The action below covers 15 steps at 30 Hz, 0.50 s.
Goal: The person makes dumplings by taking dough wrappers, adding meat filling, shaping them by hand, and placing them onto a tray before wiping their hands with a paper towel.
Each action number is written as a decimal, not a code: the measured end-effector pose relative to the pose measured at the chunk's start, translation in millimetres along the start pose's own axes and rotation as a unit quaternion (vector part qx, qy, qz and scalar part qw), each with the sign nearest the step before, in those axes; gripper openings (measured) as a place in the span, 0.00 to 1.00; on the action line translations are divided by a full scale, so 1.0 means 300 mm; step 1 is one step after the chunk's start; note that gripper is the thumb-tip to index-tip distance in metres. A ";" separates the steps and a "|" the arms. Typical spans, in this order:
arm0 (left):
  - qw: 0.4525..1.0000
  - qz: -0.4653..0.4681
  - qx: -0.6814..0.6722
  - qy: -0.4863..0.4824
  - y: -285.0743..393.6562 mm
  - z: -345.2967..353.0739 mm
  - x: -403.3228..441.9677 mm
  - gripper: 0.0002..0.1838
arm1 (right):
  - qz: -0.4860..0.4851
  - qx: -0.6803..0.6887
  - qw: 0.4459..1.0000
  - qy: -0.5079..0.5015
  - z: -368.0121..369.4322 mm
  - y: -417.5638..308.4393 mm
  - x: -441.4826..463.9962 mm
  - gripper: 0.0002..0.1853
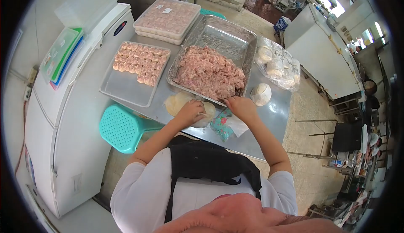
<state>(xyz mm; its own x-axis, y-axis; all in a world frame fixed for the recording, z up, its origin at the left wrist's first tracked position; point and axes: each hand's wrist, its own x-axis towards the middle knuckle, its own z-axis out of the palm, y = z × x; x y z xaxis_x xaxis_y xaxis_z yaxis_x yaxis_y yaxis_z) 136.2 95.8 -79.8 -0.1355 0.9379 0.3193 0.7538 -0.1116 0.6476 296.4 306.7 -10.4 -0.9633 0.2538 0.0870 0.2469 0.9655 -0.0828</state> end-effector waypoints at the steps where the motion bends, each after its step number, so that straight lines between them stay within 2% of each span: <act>1: 1.000 -0.012 -0.014 0.005 -0.006 0.005 -0.001 0.10 | -0.014 -0.003 1.000 -0.005 0.000 -0.011 -0.009 0.20; 4: 0.994 -0.010 -0.088 0.062 -0.047 0.013 -0.004 0.09 | 0.002 0.025 0.998 -0.064 -0.038 -0.011 0.004 0.19; 7: 0.976 -0.135 -0.141 0.095 -0.010 -0.038 -0.018 0.11 | -0.011 0.133 0.990 -0.035 -0.029 0.034 0.012 0.18; 9: 0.944 -0.231 -0.181 0.150 -0.009 -0.066 -0.023 0.10 | -0.020 0.099 0.995 -0.009 -0.077 0.029 0.033 0.19; 10: 0.923 -0.277 -0.201 0.174 -0.012 -0.077 -0.026 0.10 | -0.022 0.083 0.996 0.005 -0.105 0.021 0.046 0.19; 11: 0.877 -0.300 -0.303 0.222 -0.017 -0.090 -0.029 0.11 | -0.021 0.052 0.998 -0.002 -0.116 0.010 0.068 0.19; 13: 0.746 -0.329 -0.493 0.304 -0.025 -0.121 -0.030 0.13 | -0.016 -0.010 1.000 -0.015 -0.121 -0.037 0.114 0.19; 15: 0.720 -0.333 -0.520 0.316 -0.017 -0.162 -0.024 0.15 | -0.036 0.001 0.998 -0.047 -0.020 -0.105 0.135 0.19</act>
<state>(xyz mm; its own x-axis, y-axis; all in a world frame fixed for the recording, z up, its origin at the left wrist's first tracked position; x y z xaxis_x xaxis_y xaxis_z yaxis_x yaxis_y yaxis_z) 102.0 73.8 -51.9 -0.7580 0.5964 -0.2642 -0.4586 -0.1992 0.8660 250.1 287.0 1.8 -0.9843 0.1764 -0.0007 0.1759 0.9811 -0.0809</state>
